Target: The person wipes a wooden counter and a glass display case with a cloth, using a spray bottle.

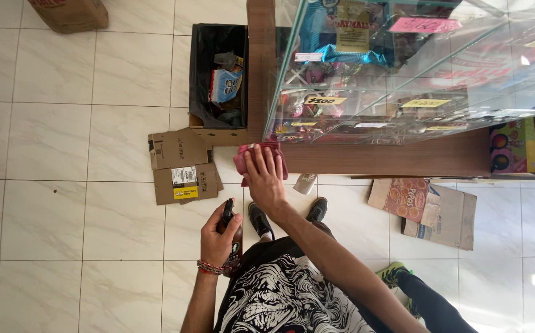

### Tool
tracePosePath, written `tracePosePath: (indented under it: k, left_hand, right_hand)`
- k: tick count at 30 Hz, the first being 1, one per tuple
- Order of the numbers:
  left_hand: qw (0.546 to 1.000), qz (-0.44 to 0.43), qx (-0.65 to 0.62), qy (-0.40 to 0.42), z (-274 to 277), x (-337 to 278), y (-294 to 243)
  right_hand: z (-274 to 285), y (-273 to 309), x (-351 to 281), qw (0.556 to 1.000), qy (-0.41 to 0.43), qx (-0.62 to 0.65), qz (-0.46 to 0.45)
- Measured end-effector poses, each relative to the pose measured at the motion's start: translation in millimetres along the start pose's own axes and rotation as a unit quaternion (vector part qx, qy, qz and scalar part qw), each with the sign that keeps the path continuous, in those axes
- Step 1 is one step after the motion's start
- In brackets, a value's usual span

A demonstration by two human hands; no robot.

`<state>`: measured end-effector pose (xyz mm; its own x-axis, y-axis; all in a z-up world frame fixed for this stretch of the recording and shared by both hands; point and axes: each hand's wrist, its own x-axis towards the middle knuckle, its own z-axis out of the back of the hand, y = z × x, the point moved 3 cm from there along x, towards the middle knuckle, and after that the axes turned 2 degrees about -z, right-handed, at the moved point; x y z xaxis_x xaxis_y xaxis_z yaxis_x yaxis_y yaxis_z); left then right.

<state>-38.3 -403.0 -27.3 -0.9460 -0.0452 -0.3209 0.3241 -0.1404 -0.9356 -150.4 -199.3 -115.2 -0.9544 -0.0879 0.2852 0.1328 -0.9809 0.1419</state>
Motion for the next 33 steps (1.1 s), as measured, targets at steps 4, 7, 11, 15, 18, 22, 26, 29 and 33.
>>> tracePosePath:
  k: [4, 7, 11, 15, 18, 22, 26, 29, 33]
  left_hand:
    - [1.0, -0.003, 0.006, 0.007, -3.4, 2.5, -0.5]
    - [1.0, -0.003, 0.017, 0.012, -0.9, 4.8, 2.5]
    - [1.0, 0.006, 0.005, 0.011, 4.3, 4.7, 3.8]
    - [1.0, 0.003, 0.01, 0.005, 9.2, 4.4, 7.0]
    - [1.0, 0.005, 0.009, 0.0, 15.7, 3.0, 4.6]
    - [1.0, 0.003, 0.011, -0.009, 19.6, -1.1, 9.9]
    - [1.0, -0.006, 0.019, -0.01, 20.8, -7.2, 3.6]
    - [1.0, -0.022, 0.017, -0.006, 14.4, -4.4, 3.0]
    - [0.999, -0.01, 0.04, 0.002, 4.1, 5.0, 3.9]
  right_hand:
    - [23.0, -31.0, -8.4, 0.999, -0.014, 0.006, 0.036]
    - [47.2, -91.7, -22.9, 0.998, -0.045, -0.011, 0.047]
    - [76.4, -185.0, -57.9, 0.996, -0.079, -0.026, -0.028]
    - [47.6, -192.2, -65.8, 0.989, -0.064, -0.066, -0.116]
    - [30.5, -142.0, -44.3, 0.99, -0.075, -0.075, -0.093]
    - [25.2, -59.2, -16.1, 0.996, -0.038, -0.02, -0.077]
    - [29.5, -29.6, -5.8, 0.999, 0.004, 0.019, -0.035]
    - [50.2, -48.7, -9.6, 0.998, 0.037, 0.034, -0.025]
    - [76.0, -105.5, -27.4, 0.998, 0.008, 0.036, -0.046]
